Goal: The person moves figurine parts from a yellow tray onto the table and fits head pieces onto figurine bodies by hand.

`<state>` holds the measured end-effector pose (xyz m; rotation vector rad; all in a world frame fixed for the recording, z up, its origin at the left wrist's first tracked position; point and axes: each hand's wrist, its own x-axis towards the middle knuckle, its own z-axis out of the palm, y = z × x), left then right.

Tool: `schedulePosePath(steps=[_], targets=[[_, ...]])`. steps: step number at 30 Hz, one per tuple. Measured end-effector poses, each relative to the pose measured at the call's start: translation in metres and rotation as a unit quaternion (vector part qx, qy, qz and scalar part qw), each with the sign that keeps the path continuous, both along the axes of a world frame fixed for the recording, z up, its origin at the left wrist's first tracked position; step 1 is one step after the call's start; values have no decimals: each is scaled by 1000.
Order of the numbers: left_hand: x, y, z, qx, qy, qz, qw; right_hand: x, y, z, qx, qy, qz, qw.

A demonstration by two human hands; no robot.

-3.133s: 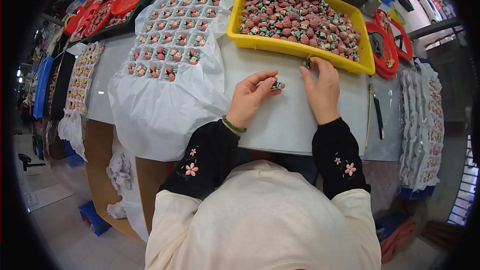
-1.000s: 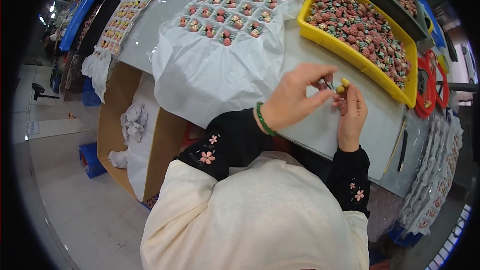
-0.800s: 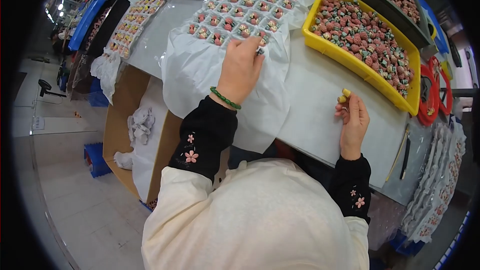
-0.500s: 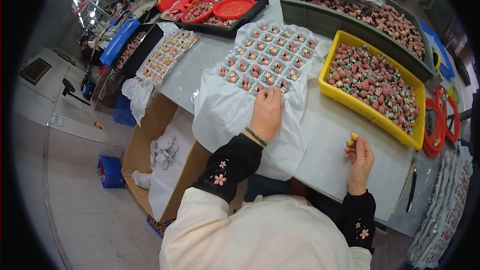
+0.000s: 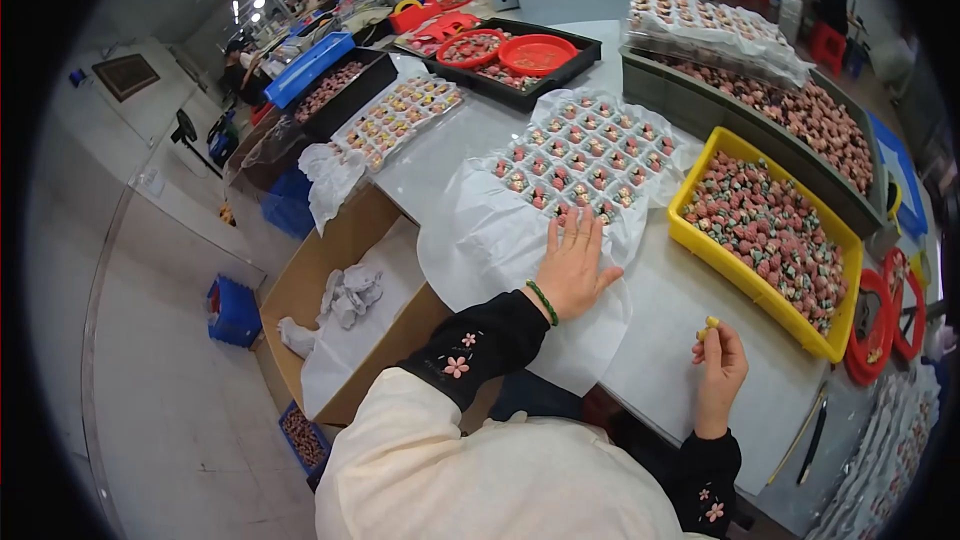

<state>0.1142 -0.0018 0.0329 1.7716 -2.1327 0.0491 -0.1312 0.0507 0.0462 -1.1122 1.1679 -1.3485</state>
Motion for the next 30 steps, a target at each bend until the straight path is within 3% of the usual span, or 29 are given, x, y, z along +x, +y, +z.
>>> schedulePosePath(steps=[2, 4, 7, 9, 10, 12, 13, 14, 15, 16, 18, 20, 22, 27, 30], targets=[[-13, 8, 25, 11, -23, -54, 998, -8, -3, 7, -1, 30, 7, 1000], [-29, 9, 40, 19, 1, -77, 997, -26, -13, 11, -103, 163, -15, 981], [-59, -11, 59, -4, 89, -221, 971, -58, -44, 37, -151, 274, -73, 947], [-84, -38, 56, -4, 89, -232, 969, -87, -78, 34, -219, 421, -155, 866], [-97, -51, 54, -3, 90, -243, 966, -102, -94, 28, -220, 422, -157, 865], [-118, -82, 50, 38, 91, -209, 973, -121, -121, 13, -161, 569, -200, 781], [-128, -93, 49, 82, 93, -173, 977, -121, -125, 9, -162, 570, -202, 779], [-137, -103, 48, 79, 95, -174, 977, -121, -130, 5, -88, 601, -174, 775], [-145, -112, 49, 149, 64, -142, 977, -123, -135, 5, -14, 626, -145, 766], [-150, -118, 51, 218, 32, -109, 969, -118, -136, 13, -16, 628, -145, 765], [-158, -123, 57, 235, 26, -113, 965, -103, -134, 30, 85, 664, -99, 736], [-164, -129, 59, 256, 17, -117, 959, -108, -148, 25, 92, 682, -104, 718], [-171, -136, 56, 256, 87, -85, 959, -107, -158, 28, 103, 678, -86, 723], [-180, -146, 38, 191, 85, -54, 976, -94, -166, 35, 139, 684, -113, 708], [-161, -154, 43, 251, 167, -164, 939, -102, -168, 29, 115, 662, -125, 730]])
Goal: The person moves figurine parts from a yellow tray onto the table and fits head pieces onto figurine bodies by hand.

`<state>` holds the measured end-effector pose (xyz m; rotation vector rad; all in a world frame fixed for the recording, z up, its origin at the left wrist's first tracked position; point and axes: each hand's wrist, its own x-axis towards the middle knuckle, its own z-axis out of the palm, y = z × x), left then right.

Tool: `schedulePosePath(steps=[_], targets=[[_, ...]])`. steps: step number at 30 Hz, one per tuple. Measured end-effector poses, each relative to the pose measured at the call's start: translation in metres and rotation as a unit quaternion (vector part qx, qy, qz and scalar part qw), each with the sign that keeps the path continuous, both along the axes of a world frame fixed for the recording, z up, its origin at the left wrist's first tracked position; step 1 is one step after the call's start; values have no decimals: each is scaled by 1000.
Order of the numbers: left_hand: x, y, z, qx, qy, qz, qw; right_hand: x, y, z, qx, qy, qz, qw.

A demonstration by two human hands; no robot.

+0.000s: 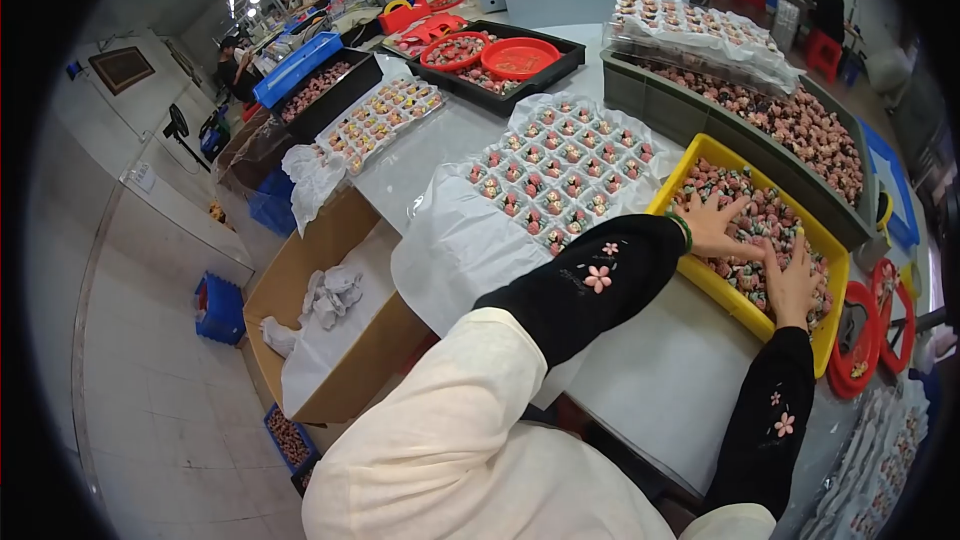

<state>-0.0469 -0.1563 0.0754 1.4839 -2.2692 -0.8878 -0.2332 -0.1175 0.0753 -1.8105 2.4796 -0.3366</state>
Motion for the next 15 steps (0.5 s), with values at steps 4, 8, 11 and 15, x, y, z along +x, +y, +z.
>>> schedulePosePath(steps=[4, 8, 11, 15], targets=[[-10, 8, -10, -134, -75, 28, 988, -15, -28, -28, -31, -25, 6, 999], [-28, -21, -13, -95, -100, 11, 990, -25, -37, -33, -30, -74, 23, 997], [-35, -21, -16, -110, -104, -7, 988, -14, -28, -23, -32, -101, 17, 994], [-39, -33, -15, -48, -76, 42, 995, -1, -22, -3, -27, -170, -18, 985]])
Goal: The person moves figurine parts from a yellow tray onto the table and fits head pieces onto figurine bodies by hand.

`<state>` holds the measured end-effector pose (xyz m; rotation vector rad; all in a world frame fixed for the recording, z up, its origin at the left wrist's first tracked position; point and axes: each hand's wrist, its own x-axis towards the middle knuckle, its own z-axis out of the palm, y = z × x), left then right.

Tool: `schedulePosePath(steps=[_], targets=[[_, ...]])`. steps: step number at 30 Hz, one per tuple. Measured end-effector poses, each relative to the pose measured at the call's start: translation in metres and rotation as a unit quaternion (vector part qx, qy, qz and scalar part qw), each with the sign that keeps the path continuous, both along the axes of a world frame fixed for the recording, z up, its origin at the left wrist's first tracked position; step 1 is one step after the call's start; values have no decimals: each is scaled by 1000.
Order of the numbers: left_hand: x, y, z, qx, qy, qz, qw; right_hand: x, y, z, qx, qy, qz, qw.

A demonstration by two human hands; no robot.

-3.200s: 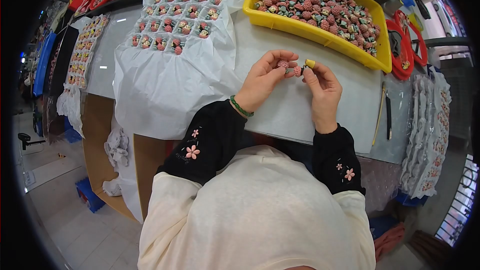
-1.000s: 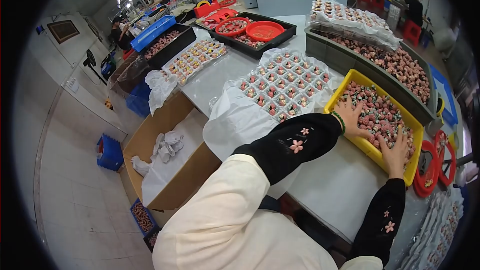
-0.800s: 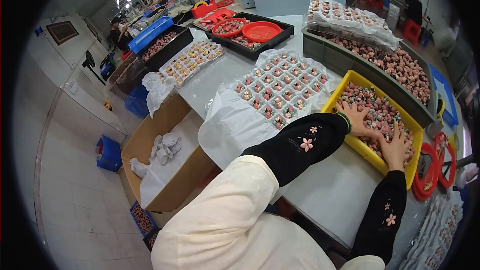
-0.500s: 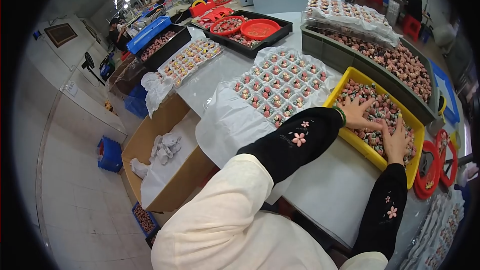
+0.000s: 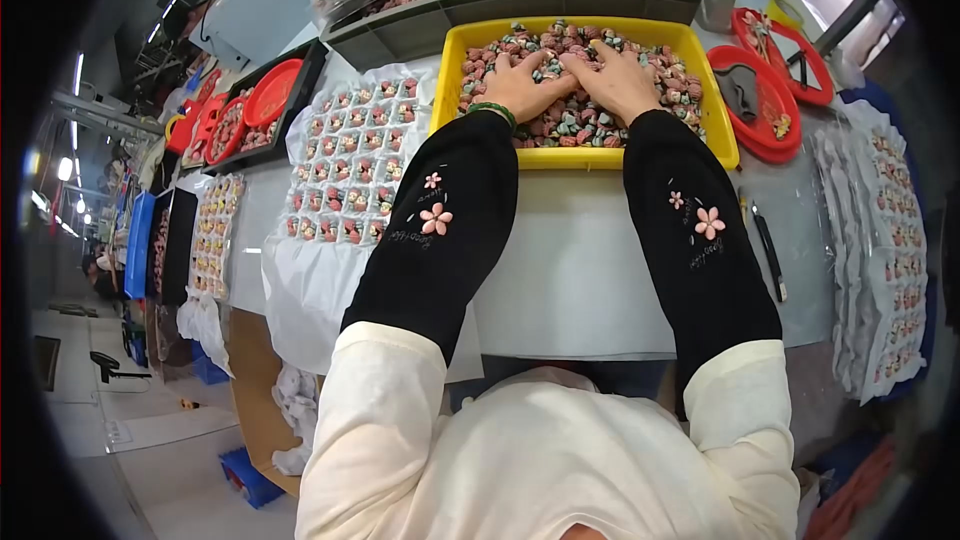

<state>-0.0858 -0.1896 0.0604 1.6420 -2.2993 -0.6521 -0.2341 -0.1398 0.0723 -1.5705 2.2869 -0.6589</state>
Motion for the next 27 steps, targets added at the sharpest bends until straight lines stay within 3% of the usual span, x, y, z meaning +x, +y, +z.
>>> schedulePosePath(steps=[4, 6, 11, 13, 14, 15, 17, 19, 21, 22, 23, 25, 27], targets=[[-1, -12, -4, 10, 52, 1, 999, -11, -8, -9, -39, -64, 30, 997], [-1, -18, -9, 39, 162, -35, 985, -2, -9, -10, -57, -79, -7, 995], [-7, -22, -11, 1, 187, 21, 982, 3, -13, -9, -88, -91, -26, 992], [-9, -18, -1, 63, 239, -4, 969, 2, -17, -15, -156, -139, -5, 978], [-17, -20, -5, 65, 336, 1, 940, 0, -33, -29, -148, -184, 13, 971], [-25, -26, -10, 67, 337, 2, 939, 1, -35, -27, -147, -184, 13, 972], [-35, -33, -20, -96, 350, 34, 931, 8, -33, -23, -158, -187, -4, 970], [-42, -28, -14, -86, 273, 85, 954, 9, -33, -24, -174, -183, -13, 967], [-48, -30, -15, -58, 414, 43, 907, 5, -29, -22, -297, -275, 34, 914], [-54, -29, -12, -53, 430, 73, 898, 4, -29, -18, -332, -292, 64, 895], [-55, -28, -11, -125, 393, 48, 910, 2, -41, -29, -408, -345, 94, 840], [-57, -4, -9, 1, 478, 97, 873, 3, -30, -19, -353, -404, 67, 842], [-63, -12, -22, 101, 517, 111, 843, 4, -22, -34, -387, -447, 127, 796]])
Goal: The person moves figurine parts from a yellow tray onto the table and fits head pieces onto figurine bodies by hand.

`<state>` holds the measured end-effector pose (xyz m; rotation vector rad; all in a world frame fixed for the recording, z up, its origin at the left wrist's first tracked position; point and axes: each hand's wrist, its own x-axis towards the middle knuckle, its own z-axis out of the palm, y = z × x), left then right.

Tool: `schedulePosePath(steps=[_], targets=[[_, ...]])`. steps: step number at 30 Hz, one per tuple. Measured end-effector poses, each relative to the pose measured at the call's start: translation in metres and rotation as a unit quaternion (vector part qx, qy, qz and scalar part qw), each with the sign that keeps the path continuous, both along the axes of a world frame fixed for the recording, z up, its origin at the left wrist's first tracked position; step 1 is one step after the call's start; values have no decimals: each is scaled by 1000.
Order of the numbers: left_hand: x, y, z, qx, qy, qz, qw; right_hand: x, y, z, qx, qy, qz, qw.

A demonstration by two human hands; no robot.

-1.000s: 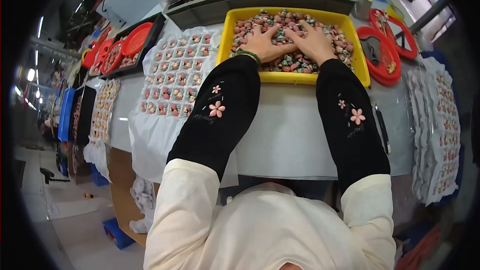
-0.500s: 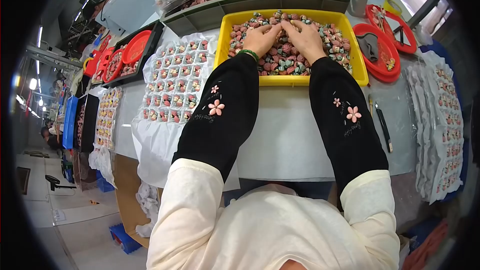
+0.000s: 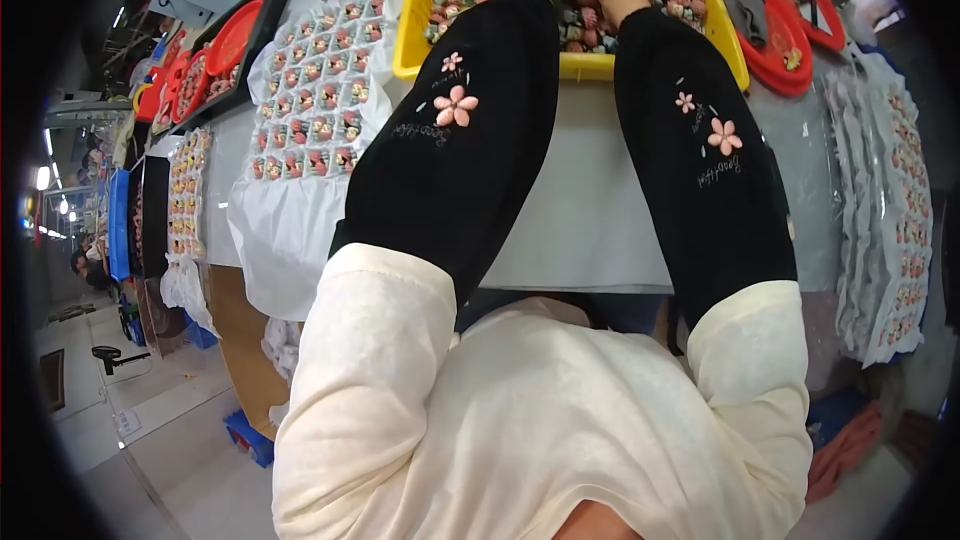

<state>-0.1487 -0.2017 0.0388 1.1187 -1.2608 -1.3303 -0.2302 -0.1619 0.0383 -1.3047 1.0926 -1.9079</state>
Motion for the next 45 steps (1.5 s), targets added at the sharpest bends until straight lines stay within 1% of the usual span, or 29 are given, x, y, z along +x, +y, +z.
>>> schedulePosePath(steps=[2, 4, 6, 8, 10, 11, 13, 14, 16, 17, 18, 20, 21, 23, 24, 26, 27, 28, 30, 32, 34, 35, 39, 41, 42, 44, 45], targets=[[-8, -5, 7, -84, 7, 60, 995, -5, -14, 6, -7, 19, -20, 1000], [-10, -1, 20, -144, 68, 73, 985, -3, -8, 23, 9, 53, -71, 996], [-5, -2, 35, -162, 72, 54, 983, 2, -3, 43, -13, 53, -71, 996], [-7, -12, 38, -179, 70, 50, 980, 5, 1, 52, -41, 52, -69, 995], [-10, -21, 52, -214, 69, 40, 974, 22, 46, 67, -72, 56, -88, 992], [19, 52, 60, -229, 70, 36, 970, 31, 73, 71, -85, 60, -97, 990], [51, 145, 63, -244, 69, 32, 967, 47, 117, 63, -86, 74, -101, 988], [51, 146, 60, -250, 67, 30, 965, 54, 134, 52, -79, 83, -98, 989], [60, 175, 34, -197, 95, 28, 975, 62, 155, 25, -89, 62, -78, 991], [63, 185, 22, -170, 88, 46, 980, 65, 165, 17, -74, 67, -63, 993], [62, 189, 8, -162, 113, 53, 979, 68, 170, 6, -56, 45, -48, 996], [61, 190, -14, -133, 109, 79, 982, 68, 169, -12, -9, 57, -50, 997], [62, 187, -20, -135, 109, 83, 981, 68, 166, -18, -12, 58, -46, 997], [62, 179, -31, -214, -40, 101, 971, 65, 159, -27, 67, 92, -80, 990], [62, 179, -32, -216, -39, 103, 970, 64, 159, -28, 64, 94, -79, 990], [62, 176, -33, -243, -152, 90, 954, 62, 159, -28, 53, 175, -125, 975], [65, 178, -28, -222, -159, 70, 960, 61, 161, -29, 63, 205, -139, 967], [67, 178, -27, -224, -157, 73, 959, 62, 161, -30, 61, 207, -138, 967], [72, 180, -26, -306, -235, 95, 917, 64, 164, -33, 55, 240, -176, 953], [76, 184, -25, -294, -234, 84, 923, 65, 165, -34, 53, 230, -177, 955], [77, 183, -25, -314, -234, 108, 914, 64, 164, -34, 75, 236, -186, 951], [78, 182, -27, -306, -223, 102, 920, 63, 164, -34, 94, 213, -171, 957], [82, 182, -26, -308, -219, 97, 921, 63, 166, -31, 103, 239, -178, 949], [86, 181, -18, -192, -147, 3, 970, 61, 170, -25, 98, 297, -166, 935], [89, 182, -14, -192, -146, 4, 971, 61, 172, -21, 98, 298, -166, 935], [97, 186, -4, -150, -245, -5, 958, 62, 177, -10, 134, 418, -192, 878], [101, 190, 0, -151, -244, -3, 958, 61, 181, -2, 132, 419, -191, 878]])
